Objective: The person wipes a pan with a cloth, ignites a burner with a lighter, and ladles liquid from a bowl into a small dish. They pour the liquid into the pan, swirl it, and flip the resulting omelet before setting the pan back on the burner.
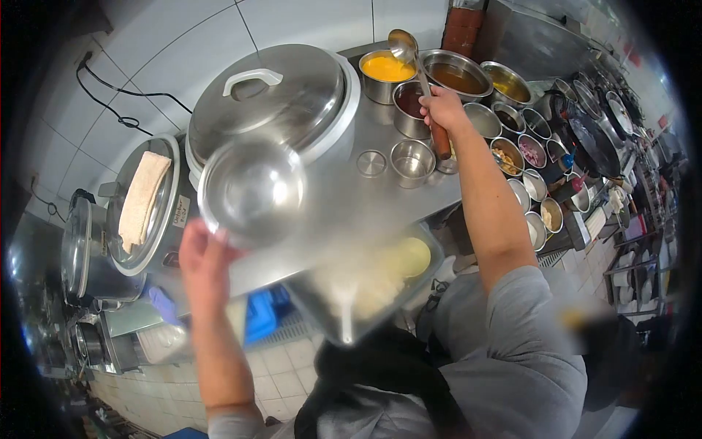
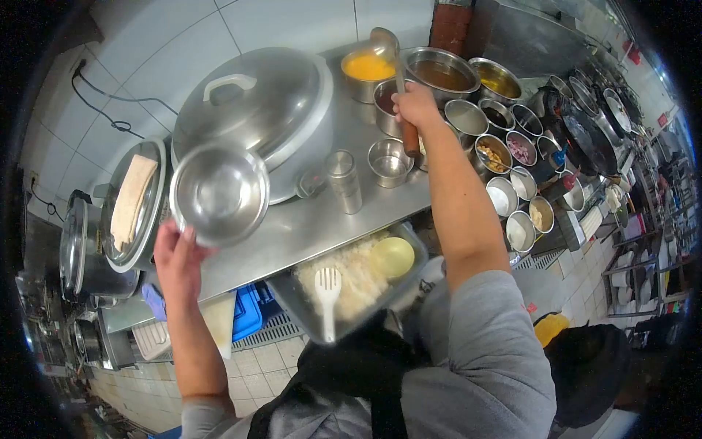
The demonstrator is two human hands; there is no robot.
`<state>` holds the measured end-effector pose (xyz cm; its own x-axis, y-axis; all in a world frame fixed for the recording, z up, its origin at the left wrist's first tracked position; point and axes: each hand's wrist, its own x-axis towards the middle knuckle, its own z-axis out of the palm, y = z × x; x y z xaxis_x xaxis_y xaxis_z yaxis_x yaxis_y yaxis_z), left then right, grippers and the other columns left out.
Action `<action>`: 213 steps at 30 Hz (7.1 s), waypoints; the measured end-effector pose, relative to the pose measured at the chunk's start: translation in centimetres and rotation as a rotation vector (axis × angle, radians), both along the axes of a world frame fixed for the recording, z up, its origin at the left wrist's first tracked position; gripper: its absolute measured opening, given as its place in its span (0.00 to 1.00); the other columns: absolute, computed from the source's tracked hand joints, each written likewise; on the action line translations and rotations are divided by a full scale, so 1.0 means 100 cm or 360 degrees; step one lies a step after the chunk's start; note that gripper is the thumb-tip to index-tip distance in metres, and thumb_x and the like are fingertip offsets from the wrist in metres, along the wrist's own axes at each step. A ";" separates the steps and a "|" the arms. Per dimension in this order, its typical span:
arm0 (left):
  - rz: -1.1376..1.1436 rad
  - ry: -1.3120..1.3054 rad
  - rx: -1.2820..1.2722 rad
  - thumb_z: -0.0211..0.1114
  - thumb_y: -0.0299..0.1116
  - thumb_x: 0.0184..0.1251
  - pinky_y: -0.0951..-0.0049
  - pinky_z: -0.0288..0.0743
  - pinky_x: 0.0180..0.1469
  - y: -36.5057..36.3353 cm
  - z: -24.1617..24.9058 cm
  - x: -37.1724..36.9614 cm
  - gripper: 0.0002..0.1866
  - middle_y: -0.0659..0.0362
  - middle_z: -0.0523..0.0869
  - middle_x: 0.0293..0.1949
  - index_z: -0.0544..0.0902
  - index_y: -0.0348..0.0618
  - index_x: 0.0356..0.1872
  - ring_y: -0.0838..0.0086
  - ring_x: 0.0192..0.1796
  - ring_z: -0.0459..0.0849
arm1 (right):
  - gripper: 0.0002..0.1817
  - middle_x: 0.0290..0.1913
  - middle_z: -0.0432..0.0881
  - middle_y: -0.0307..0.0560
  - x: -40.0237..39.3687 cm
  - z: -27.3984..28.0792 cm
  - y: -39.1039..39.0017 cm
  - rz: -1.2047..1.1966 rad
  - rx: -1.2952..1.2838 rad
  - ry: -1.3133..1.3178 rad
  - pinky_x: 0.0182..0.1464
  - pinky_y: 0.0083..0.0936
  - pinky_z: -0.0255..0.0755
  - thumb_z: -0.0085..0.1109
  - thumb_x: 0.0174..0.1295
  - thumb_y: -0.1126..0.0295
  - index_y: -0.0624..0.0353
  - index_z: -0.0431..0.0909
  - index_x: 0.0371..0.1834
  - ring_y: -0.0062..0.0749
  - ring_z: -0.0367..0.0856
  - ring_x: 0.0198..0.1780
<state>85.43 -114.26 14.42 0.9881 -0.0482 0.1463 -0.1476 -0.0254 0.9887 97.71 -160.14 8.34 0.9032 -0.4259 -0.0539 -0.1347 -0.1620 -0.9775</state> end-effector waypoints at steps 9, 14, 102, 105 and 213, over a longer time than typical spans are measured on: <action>-0.0273 -0.0086 0.0012 0.60 0.32 0.65 0.72 0.81 0.36 -0.143 0.065 0.108 0.09 0.57 0.78 0.32 0.73 0.36 0.37 0.74 0.31 0.80 | 0.05 0.24 0.77 0.42 0.018 0.002 -0.020 0.0123 -0.0202 0.0221 0.20 0.24 0.69 0.53 0.60 0.72 0.61 0.72 0.36 0.23 0.73 0.19; -0.0142 -0.0205 0.0062 0.60 0.27 0.64 0.72 0.83 0.32 -0.193 0.060 0.151 0.08 0.52 0.80 0.29 0.70 0.36 0.32 0.69 0.29 0.84 | 0.06 0.26 0.78 0.43 0.017 0.010 -0.019 0.0048 0.0214 0.0212 0.20 0.23 0.69 0.53 0.61 0.71 0.62 0.72 0.37 0.22 0.72 0.19; 0.0786 0.0006 -0.0975 0.57 0.22 0.62 0.58 0.84 0.44 0.273 0.021 -0.117 0.10 0.46 0.77 0.41 0.70 0.29 0.42 0.58 0.39 0.82 | 0.34 0.32 0.75 0.38 -0.288 0.093 0.385 0.1562 0.0297 -0.0206 0.21 0.09 0.58 0.56 0.57 0.77 0.67 0.59 0.69 0.11 0.65 0.21; 0.0985 -0.0002 -0.1000 0.56 0.22 0.63 0.57 0.84 0.44 0.312 0.012 -0.163 0.09 0.45 0.77 0.42 0.69 0.29 0.42 0.56 0.40 0.82 | 0.34 0.31 0.74 0.37 -0.302 0.083 0.413 0.1680 0.0273 -0.0192 0.21 0.10 0.57 0.57 0.57 0.75 0.67 0.59 0.69 0.11 0.64 0.21; 0.3375 -0.0395 -0.1197 0.61 0.28 0.63 0.65 0.81 0.40 2.027 -0.201 -0.723 0.05 0.62 0.73 0.28 0.72 0.43 0.34 0.75 0.30 0.75 | 0.27 0.32 0.76 0.44 -0.422 -0.043 2.525 0.3008 0.1186 0.1381 0.15 0.22 0.63 0.48 0.67 0.70 0.50 0.57 0.69 0.23 0.70 0.18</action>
<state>13.15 88.46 -5.66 -0.5074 0.8139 -0.2831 -0.5034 -0.0133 0.8640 55.52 92.39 4.08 -0.2134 0.9461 -0.2437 -0.6259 -0.3239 -0.7094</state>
